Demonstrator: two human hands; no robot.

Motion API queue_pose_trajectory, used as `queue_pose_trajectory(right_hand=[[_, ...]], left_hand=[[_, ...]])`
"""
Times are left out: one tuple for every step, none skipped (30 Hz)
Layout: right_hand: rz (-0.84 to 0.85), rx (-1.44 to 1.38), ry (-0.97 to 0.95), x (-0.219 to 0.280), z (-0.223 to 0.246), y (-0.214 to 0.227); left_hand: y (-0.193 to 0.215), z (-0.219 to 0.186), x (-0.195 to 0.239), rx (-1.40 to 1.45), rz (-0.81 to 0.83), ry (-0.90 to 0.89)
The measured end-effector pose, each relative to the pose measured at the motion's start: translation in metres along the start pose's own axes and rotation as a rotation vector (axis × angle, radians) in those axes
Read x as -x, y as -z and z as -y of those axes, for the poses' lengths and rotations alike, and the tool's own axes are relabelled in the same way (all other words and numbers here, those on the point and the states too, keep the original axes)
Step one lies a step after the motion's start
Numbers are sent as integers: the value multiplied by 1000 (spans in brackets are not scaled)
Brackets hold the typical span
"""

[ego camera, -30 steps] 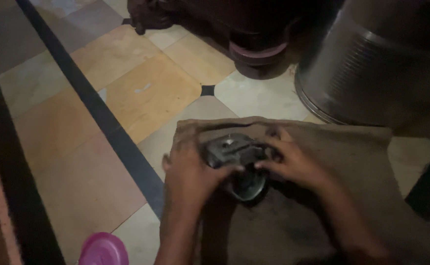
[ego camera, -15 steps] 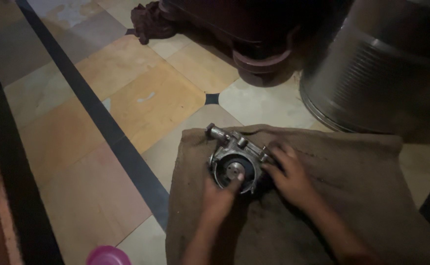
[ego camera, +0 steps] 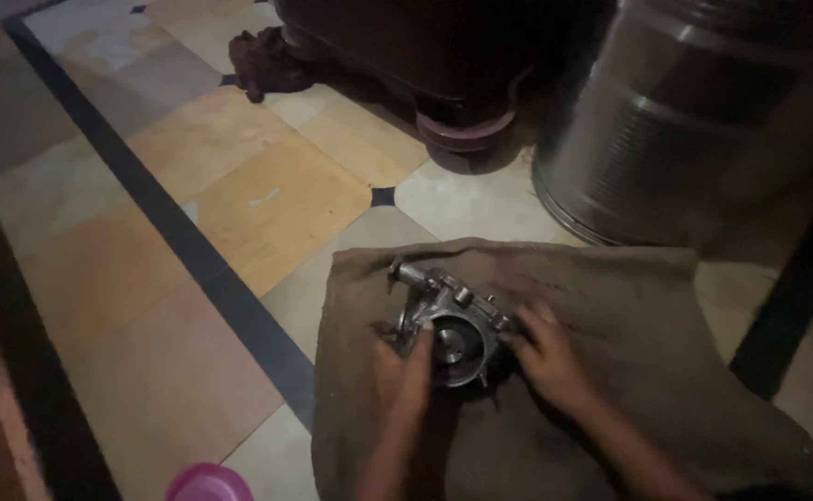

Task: The person scrubs a metal engine cylinder head with a toothbrush, rotating it to clean multiple surfaces including the fins and ports. The part is placed on a cloth on the floor during the process.

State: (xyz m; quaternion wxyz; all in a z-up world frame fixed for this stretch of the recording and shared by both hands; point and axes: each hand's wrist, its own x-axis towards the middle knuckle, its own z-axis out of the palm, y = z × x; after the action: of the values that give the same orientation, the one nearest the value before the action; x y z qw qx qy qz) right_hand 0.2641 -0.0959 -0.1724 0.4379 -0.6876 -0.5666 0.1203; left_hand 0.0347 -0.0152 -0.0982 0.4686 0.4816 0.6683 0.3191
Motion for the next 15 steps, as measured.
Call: queue_pose_trajectory(right_hand=[[11,36,3,9,-7,-1],[21,72,6,14,-14,-1],[28,113,7,21,-19,3],[46,134,-10,30,-21,8],[64,148,-22,33,-22,11],[81,161,-34,36,-21,14],[60,164,-57,39,-19,16],[39,166,-80,43,-16,18],[22,166,-107,48,-12,19],[13,162,-90,49,-10,19],[9,166,-74,52,-10,24],[6,170,-58,55,-10,28],[17,124,-103,58,-10,33],[27,77,-148,60,-10,37],[32,24,-179,52,-11,38]], left_hand=[[-3,-3,7,-77,-42,-52],[-2,-7,13,-74,-50,-84],[-1,-12,22,-67,-51,-118],[1,-18,31,-60,-52,-152],[5,-26,34,-166,-62,-182],[9,-35,36,-271,-72,-213],[14,-41,38,-381,-83,-237],[17,-46,38,-343,19,-299],[19,-50,36,-308,121,-356],[19,-52,35,-270,222,-412],[14,-52,36,-177,227,-443],[7,-52,37,-83,230,-471],[1,-49,42,11,234,-498],[-3,-48,48,47,215,-476],[-7,-53,49,83,185,-467]])
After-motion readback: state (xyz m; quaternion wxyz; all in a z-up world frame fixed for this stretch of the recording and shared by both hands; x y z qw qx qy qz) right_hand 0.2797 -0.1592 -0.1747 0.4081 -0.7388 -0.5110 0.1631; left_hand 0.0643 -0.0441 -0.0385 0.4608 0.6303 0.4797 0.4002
